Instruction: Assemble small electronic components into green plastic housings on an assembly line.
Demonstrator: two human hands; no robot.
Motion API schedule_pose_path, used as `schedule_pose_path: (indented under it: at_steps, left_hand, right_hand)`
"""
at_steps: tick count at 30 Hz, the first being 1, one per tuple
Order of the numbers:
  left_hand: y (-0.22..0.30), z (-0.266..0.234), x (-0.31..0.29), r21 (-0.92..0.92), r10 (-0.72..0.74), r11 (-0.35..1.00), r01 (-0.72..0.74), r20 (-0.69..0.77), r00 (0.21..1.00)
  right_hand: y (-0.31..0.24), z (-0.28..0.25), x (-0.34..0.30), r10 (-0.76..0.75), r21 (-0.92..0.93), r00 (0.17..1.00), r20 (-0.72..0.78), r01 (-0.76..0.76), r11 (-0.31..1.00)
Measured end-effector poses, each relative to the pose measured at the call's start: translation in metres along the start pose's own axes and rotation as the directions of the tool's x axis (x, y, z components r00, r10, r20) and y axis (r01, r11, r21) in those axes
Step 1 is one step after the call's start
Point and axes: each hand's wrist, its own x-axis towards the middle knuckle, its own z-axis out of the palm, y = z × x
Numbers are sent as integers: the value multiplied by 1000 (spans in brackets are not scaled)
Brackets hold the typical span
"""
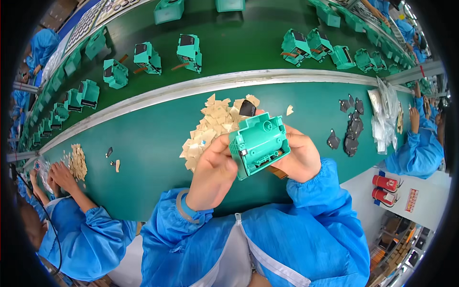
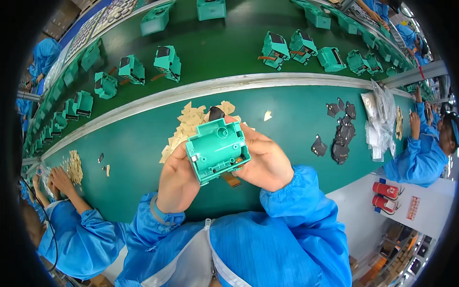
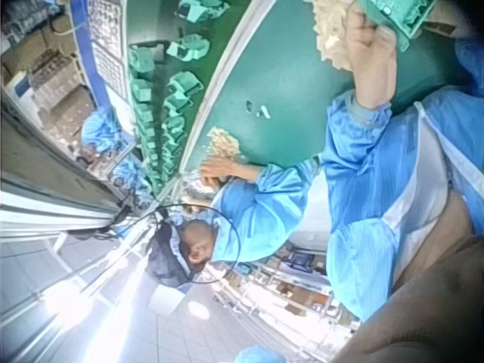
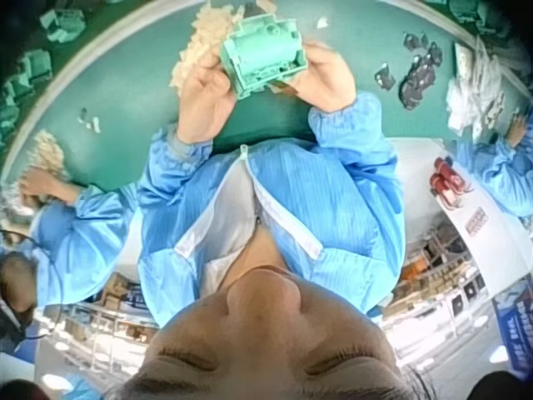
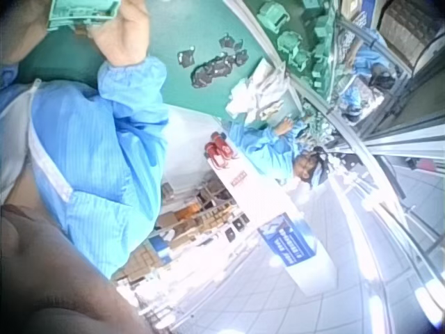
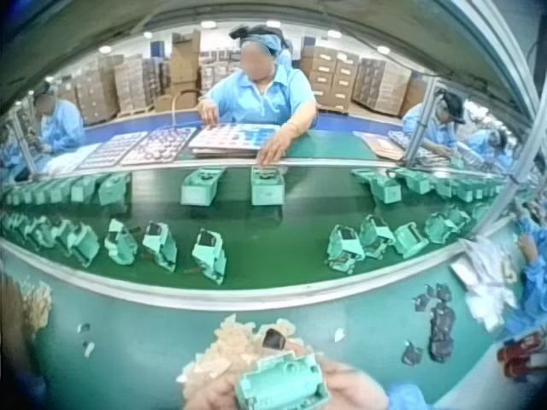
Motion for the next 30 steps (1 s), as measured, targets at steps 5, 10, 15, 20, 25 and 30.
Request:
schedule_pose_path:
  at_steps: [5,10,15,20,25,30]
  left_hand:
    - [-2,4,-1,169,126,975,-145,116,985]
    - [4,0,8,114,57,992,-63,51,997]
    - [25,-7,13,575,183,770,-276,216,959]
    - [39,31,13,887,-51,394,-242,284,957]
    - [31,21,6,870,-55,436,-228,279,959]
    - [15,23,7,794,62,539,-280,295,954]
  right_hand:
    - [5,0,-2,-51,-26,996,-68,50,998]
    - [-2,8,-8,-130,-106,990,-53,123,987]
    - [-2,21,-17,-158,-328,984,-85,122,937]
    - [-1,20,-25,-169,-590,986,-16,127,797]
    - [-11,25,-27,-577,-923,781,238,367,117]
    - [-10,28,-27,-613,-791,736,287,543,282]
